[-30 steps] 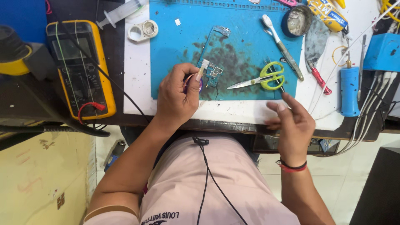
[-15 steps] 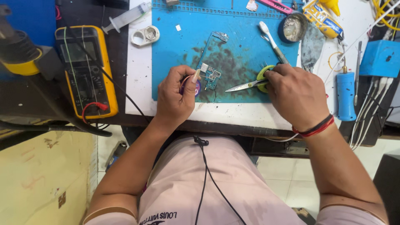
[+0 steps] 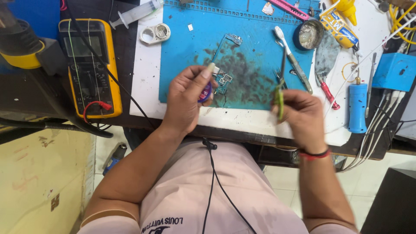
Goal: The person uses a hot air gun to heat a small circuit board, then switches to a soldering iron to apply solder to specific connection points. They use tweezers to position the board and scissors to cut a piece of solder wire before continuing the soldering process on the board's surface.
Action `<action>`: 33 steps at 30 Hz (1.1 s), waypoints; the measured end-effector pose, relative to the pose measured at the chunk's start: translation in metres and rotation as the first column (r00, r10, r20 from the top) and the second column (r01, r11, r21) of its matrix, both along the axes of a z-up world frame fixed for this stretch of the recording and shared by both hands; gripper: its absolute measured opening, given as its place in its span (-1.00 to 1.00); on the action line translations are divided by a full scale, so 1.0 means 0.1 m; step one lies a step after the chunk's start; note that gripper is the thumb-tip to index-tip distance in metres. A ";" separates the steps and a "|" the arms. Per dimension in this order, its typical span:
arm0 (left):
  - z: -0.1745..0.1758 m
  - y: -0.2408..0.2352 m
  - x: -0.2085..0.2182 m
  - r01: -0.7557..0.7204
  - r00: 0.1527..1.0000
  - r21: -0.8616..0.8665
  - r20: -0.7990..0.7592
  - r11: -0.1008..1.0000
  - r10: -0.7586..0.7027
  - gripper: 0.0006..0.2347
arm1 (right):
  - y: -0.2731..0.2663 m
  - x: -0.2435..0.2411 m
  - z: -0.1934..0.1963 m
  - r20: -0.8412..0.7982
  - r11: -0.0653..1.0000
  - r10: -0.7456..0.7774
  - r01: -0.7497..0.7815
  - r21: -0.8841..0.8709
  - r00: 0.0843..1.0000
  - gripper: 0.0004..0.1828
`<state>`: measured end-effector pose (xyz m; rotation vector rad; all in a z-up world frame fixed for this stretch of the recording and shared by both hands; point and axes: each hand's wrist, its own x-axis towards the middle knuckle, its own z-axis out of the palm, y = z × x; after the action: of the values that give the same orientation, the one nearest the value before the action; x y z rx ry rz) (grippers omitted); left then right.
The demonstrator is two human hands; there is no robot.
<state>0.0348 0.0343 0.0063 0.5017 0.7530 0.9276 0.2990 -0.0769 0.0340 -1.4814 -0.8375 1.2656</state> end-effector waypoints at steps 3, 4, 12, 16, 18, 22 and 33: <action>0.12 -0.03 0.09 0.058 0.997 -0.094 0.047 0.994 -0.054 -0.88 | -0.10 -0.30 -0.24 -0.159 1.000 -0.015 0.011 -0.027 0.987 -0.78; 0.15 -0.05 0.11 0.074 0.997 -0.104 0.046 0.992 -0.069 -0.87 | -0.10 -0.41 -0.30 -0.202 0.999 -0.022 0.015 -0.037 0.979 -0.76; 0.32 -0.12 0.17 0.107 0.993 -0.147 0.059 0.983 -0.100 -0.87 | -0.20 -0.64 -0.39 -0.216 0.983 0.145 -0.115 0.146 0.966 -0.37; 0.32 -0.15 0.19 0.087 0.995 -0.144 0.052 0.986 -0.080 -0.86 | -0.22 -0.61 -0.41 -0.212 0.970 0.210 -0.175 0.170 0.955 -0.33; 0.32 -0.17 0.19 0.081 0.996 -0.123 0.049 0.989 -0.076 -0.85 | -0.21 -0.61 -0.41 -0.220 0.971 0.204 -0.168 0.171 0.954 -0.33; 0.31 -0.19 0.19 0.090 0.995 -0.096 0.049 0.991 -0.085 -0.84 | -0.18 -0.61 -0.38 -0.231 0.977 0.175 -0.140 0.162 0.957 -0.35; 0.29 -0.23 0.19 0.101 0.995 -0.093 0.033 0.991 -0.098 -0.84 | -0.21 -0.62 -0.45 -0.216 0.985 0.118 -0.087 0.148 0.969 -0.58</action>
<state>0.0541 0.0118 0.0356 0.4382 0.7361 0.8011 0.2370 -0.0982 -0.0114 -1.1734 -0.8414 1.3939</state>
